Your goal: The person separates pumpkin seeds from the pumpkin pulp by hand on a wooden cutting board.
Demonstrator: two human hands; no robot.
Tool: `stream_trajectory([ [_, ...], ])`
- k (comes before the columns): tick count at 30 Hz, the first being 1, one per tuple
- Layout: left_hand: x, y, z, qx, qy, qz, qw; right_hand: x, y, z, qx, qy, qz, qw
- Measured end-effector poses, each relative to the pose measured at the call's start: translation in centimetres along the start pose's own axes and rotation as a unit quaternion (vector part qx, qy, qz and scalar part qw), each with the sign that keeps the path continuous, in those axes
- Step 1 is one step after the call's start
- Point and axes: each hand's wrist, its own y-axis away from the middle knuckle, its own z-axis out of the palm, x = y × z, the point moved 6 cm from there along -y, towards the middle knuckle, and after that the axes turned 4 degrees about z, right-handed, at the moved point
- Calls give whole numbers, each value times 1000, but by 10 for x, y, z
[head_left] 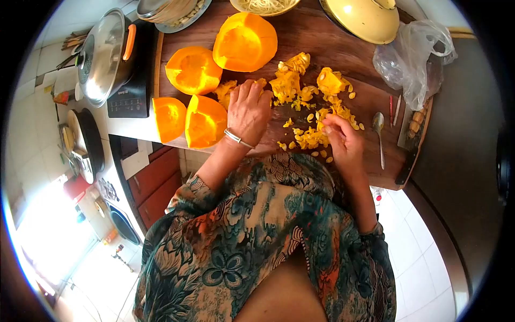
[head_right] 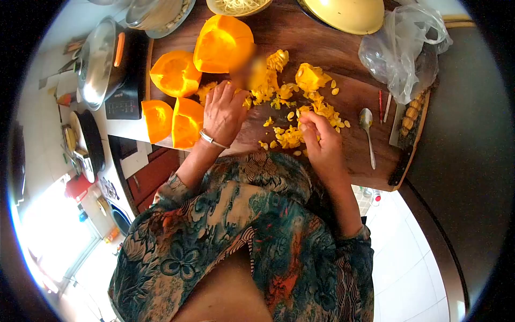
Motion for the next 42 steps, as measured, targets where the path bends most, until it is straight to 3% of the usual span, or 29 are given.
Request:
stream_trajectory([
  [6, -18, 21, 20, -30, -32, 6, 999, 6, -5, 3, -2, 24, -35, 999],
  [10, -17, 21, 18, -61, -79, -21, 995, -11, -26, 23, -21, 185, -146, 972],
  [13, -11, 19, 14, -50, -70, -29, 996, -25, -47, 40, -7, 344, -229, 911],
  [14, -8, 17, 9, -39, -53, -35, 997, -25, -54, 44, -20, 373, -232, 898],
  [17, -4, 14, 6, -17, 71, -56, 996, -17, -71, 53, -130, 449, -101, 878],
  [20, -4, 9, 8, 19, 163, -69, 984, -9, -68, 54, -154, 478, -126, 856],
  [23, -5, -6, 11, 68, 216, -80, 971, -4, -56, 32, -69, 301, -176, 935],
  [25, -6, -16, 18, 66, 227, -81, 968, 10, -50, 16, -77, 154, -41, 984],
  [26, -6, -19, 26, 47, 222, -79, 971, 17, -45, 10, -78, 77, 27, 994],
  [33, 14, -22, 56, 21, 339, -104, 935, 26, -21, -14, -30, -114, 98, 988],
  [34, 23, -21, 57, 53, 361, -62, 929, 25, -18, -16, -18, -110, 101, 989],
  [36, 36, -17, 65, 20, 410, -69, 909, 21, -15, -17, 3, -104, 103, 989],
  [39, 39, -15, 64, -12, 449, -104, 887, -4, -12, -24, 32, 164, -53, 985],
  [42, 32, -10, 73, -29, 498, -158, 852, -7, -8, -29, 51, 248, -83, 964],
])
